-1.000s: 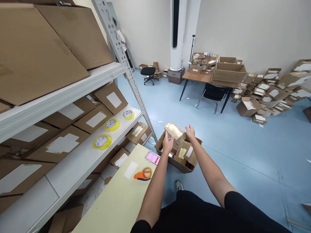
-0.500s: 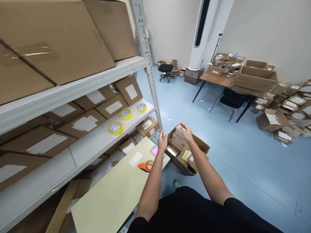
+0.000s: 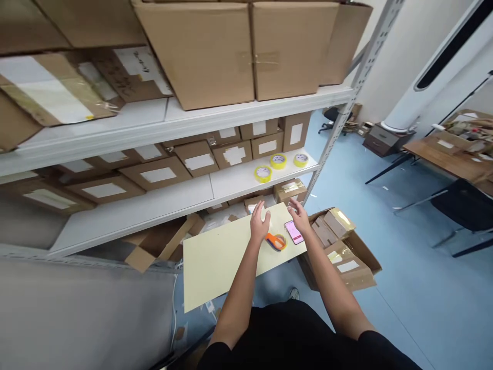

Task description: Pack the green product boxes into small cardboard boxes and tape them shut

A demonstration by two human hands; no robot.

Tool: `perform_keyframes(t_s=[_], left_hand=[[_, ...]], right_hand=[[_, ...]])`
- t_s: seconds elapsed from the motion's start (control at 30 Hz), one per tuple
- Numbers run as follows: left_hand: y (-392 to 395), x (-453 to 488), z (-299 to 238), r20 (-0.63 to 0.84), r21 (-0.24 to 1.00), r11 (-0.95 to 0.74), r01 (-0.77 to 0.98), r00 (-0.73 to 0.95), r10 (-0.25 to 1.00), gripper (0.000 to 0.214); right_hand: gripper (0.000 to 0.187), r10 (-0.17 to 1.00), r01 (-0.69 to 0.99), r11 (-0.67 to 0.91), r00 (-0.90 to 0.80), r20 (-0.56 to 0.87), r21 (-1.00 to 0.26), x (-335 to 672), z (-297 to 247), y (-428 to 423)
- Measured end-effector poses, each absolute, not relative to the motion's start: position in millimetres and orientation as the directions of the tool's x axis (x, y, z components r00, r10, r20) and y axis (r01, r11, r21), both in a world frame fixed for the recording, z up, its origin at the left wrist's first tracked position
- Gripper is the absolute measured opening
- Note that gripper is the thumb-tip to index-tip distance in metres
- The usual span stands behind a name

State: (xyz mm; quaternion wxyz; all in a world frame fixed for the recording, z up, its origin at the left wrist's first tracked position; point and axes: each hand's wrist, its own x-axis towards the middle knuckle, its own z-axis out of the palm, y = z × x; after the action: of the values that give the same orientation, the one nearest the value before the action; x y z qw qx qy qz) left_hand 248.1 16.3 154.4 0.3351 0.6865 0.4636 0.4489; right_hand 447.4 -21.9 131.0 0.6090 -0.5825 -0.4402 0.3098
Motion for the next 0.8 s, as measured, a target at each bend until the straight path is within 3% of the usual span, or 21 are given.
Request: perform_keyframes(t_s=[0.33,0.6,0.73,0.8], left_hand=[[19.3,132.1,114.3,0.225,0.877,-0.266,0.400,0.146,0.963,0.046],[-16.9,134.1,58.2,0.063,0.874,-0.183,0.450,0.269,0.961,0.045],[-52.5,132.1,35.6,-0.006,0.852,-0.150,0.502,0.297,0.955,0.045],[-71.9,129.0,28.0,-0.062,0.848,-0.106,0.520,0.297,0.953,0.045]], right_hand=[[0.055,0.909,0.307,-0.009,0.399,0.120,-0.952,348.1,91.2,-53.6],[0.056,0.876,0.391,-0.309,0.472,-0.100,-0.867,360.0,15.7,-83.1],[0.038,0.878,0.468,-0.438,0.408,-0.252,-0.768,370.4,-26.1,-80.7],[0.029,0.911,0.508,-0.389,0.339,-0.237,-0.769,371.7,-46.1,-79.0]])
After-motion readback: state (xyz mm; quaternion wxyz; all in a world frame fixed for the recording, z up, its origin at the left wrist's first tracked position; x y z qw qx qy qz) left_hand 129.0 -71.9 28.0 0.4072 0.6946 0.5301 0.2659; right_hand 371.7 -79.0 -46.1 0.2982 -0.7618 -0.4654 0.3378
